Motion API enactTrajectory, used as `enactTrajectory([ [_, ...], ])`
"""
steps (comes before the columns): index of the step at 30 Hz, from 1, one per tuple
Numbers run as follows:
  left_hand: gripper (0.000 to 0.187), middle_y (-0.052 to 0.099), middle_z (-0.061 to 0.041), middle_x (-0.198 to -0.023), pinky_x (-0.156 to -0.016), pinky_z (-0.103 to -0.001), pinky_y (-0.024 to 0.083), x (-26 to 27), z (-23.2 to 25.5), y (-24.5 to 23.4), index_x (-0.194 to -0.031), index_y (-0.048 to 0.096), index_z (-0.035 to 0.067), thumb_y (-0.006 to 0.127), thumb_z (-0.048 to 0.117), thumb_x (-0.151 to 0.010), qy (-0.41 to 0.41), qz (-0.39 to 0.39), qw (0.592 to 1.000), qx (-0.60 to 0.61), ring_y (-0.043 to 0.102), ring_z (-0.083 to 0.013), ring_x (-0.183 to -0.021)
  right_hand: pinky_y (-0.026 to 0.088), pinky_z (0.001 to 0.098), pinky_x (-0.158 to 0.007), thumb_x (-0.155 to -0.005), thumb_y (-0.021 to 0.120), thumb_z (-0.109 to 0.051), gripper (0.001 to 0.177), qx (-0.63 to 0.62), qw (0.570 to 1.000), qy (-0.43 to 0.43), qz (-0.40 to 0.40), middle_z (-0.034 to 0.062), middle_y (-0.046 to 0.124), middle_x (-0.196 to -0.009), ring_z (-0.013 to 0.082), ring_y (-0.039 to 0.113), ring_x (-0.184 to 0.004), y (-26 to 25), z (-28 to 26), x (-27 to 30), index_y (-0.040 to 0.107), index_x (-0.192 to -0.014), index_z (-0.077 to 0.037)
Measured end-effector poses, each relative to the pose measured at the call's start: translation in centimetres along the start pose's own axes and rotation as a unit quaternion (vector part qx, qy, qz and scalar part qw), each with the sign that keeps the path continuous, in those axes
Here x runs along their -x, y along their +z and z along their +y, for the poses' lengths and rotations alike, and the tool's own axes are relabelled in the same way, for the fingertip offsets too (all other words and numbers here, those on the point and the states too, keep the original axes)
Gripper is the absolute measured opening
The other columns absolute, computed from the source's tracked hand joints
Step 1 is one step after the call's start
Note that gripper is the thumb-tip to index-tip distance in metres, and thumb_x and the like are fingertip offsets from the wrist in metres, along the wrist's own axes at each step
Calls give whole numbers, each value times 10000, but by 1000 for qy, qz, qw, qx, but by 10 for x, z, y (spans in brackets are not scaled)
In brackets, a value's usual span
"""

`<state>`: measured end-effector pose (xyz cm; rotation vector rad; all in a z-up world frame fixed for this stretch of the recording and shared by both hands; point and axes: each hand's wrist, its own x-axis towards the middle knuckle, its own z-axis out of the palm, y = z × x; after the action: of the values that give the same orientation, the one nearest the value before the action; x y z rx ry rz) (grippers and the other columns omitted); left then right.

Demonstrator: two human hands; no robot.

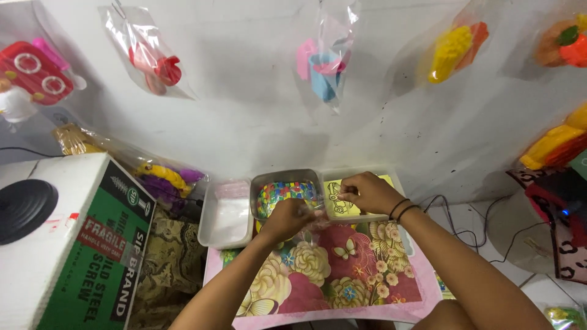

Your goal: The person puts toy cards into small plastic bags by hand and then places the packaged cards onto a stack on the floor.

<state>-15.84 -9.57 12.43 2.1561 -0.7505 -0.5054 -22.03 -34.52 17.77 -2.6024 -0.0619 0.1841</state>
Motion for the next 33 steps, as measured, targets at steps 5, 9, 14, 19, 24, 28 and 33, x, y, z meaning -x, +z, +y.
enactTrajectory([
  [5,491,670,-181,-733,-765,-430,527,4,-6,-4,-866,681,29,694,517,-919,-19,-19,999,-33,709,-382,-811,552,517,-897,-883,692,-160,131,-167,984,-69,-2,159,757,-1038,383,694,-1049,-11,-12,7,713,-865,-32],
  [9,396,718,-163,-727,-790,-421,531,17,0,-12,-873,708,25,711,417,-932,-3,-26,1000,0,733,-356,-799,517,487,-941,-975,596,-217,274,-278,956,-90,-4,157,713,-1208,328,621,-1157,-4,2,7,801,-925,-41],
  [14,329,739,-117,-714,-779,-394,548,6,-31,-16,-888,713,42,711,367,-941,11,-9,1000,-2,750,-277,-747,511,558,-949,-998,555,-335,338,48,998,-27,20,179,732,-1050,409,653,-1090,23,47,1,753,-1120,-91],
  [19,208,745,-144,-747,-765,-439,546,10,-35,-18,-900,712,29,770,228,-882,30,20,999,-16,739,-379,-827,353,653,-1074,-1010,456,-539,468,192,968,97,-127,33,722,-1175,354,566,-1247,70,91,-12,575,-1408,-323],
  [24,218,726,-124,-735,-755,-448,538,30,-7,-32,-882,713,84,776,291,-856,24,16,998,-55,722,-388,-841,415,628,-1028,-971,518,-510,437,200,966,79,-141,51,752,-1163,340,641,-1199,74,78,-21,643,-1346,-325],
  [28,248,706,-137,-711,-753,-432,531,33,-7,-34,-874,712,78,775,318,-864,20,12,999,-46,719,-390,-819,333,712,-1059,-962,505,-607,541,189,964,96,-159,89,697,-1286,362,609,-1246,77,69,-23,526,-1457,-387],
  [33,249,726,-122,-710,-750,-431,528,34,-11,-34,-865,710,84,769,326,-879,14,4,999,-46,718,-374,-809,404,669,-1052,-989,527,-486,541,123,976,89,-154,165,705,-1239,409,607,-1239,60,82,-13,474,-1494,-300],
])
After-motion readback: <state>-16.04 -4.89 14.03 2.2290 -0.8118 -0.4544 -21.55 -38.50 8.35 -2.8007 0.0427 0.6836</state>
